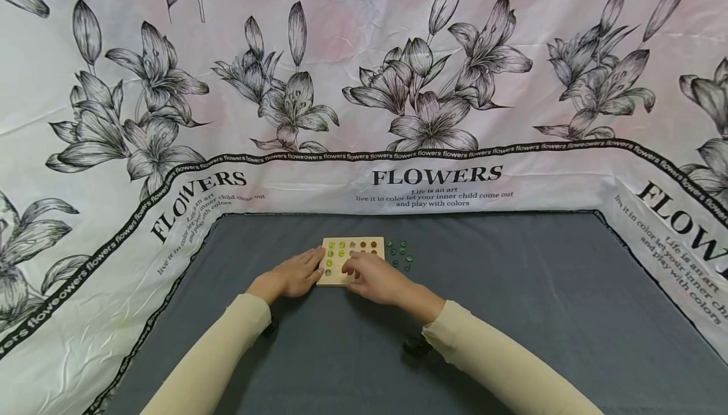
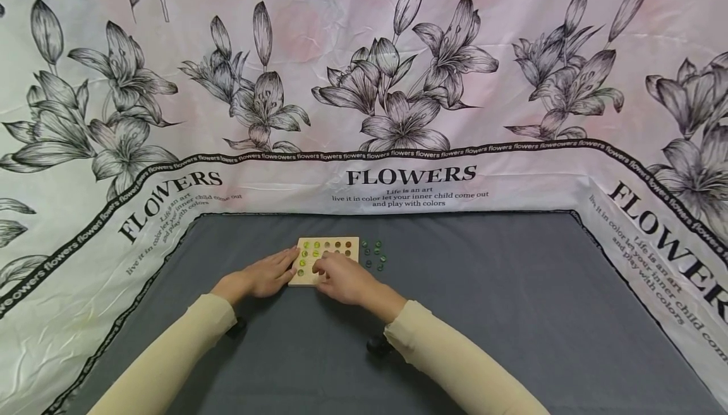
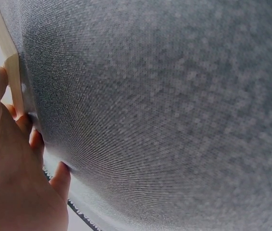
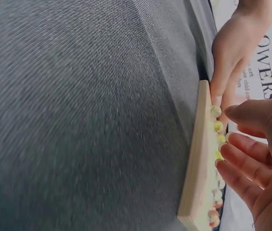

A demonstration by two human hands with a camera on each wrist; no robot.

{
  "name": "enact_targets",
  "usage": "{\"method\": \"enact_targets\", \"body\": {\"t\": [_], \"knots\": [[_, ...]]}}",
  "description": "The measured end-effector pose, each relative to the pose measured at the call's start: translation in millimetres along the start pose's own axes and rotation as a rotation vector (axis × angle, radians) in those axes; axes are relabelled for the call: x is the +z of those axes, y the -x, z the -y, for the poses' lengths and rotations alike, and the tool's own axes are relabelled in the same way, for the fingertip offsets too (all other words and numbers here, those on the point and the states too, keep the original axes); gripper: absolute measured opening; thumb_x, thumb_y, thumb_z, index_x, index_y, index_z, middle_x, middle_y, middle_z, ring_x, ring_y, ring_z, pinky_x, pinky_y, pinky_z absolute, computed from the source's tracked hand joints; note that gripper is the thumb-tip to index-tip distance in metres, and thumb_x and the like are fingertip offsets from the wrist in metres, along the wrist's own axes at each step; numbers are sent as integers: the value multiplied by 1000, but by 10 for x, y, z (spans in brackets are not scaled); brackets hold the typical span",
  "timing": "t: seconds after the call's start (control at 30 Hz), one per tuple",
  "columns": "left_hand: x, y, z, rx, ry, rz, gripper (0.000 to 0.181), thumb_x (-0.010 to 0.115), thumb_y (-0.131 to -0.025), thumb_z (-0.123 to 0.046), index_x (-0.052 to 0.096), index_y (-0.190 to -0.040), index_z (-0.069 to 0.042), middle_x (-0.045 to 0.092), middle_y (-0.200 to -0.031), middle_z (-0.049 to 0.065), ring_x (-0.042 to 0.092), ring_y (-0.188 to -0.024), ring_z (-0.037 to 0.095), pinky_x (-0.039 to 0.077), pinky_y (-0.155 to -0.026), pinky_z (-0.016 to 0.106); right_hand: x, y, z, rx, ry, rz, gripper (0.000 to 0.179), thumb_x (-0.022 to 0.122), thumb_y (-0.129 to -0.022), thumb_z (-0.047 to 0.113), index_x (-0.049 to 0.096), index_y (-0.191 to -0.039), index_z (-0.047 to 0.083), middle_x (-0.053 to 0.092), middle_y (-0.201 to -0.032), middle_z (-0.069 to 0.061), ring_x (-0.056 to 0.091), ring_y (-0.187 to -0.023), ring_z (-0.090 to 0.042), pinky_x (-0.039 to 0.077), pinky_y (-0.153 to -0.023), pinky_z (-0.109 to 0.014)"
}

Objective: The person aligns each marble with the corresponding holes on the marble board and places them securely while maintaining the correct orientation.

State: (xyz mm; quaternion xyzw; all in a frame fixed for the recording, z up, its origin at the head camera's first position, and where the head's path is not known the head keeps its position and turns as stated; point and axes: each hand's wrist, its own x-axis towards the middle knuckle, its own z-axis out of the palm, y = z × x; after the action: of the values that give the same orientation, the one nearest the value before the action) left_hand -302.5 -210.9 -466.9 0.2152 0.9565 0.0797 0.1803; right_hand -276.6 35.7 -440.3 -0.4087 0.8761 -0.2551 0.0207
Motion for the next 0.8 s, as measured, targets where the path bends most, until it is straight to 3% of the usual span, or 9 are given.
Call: {"method": "enact_targets", "body": {"t": [0.37, 0.8], "knots": [[-128, 105, -92, 17, -1, 8, 62, 29, -114, -34, 12, -165, -4, 12, -171, 16, 13, -157, 34, 16, -127, 51, -173, 179, -39, -8, -37, -7, 20, 71, -96, 8, 72, -114, 0, 68, -112, -11, 67, -98, -26, 58, -83, -38], [45, -20, 66, 31, -10, -6, 63, 29, -114, -39, 11, -166, -9, 11, -171, 12, 13, -158, 30, 17, -127, 48, -260, 384, -121, -2, -29, -24, 19, 71, -97, 11, 72, -114, 2, 68, -113, -11, 67, -98, -26, 57, -81, -36]]}}
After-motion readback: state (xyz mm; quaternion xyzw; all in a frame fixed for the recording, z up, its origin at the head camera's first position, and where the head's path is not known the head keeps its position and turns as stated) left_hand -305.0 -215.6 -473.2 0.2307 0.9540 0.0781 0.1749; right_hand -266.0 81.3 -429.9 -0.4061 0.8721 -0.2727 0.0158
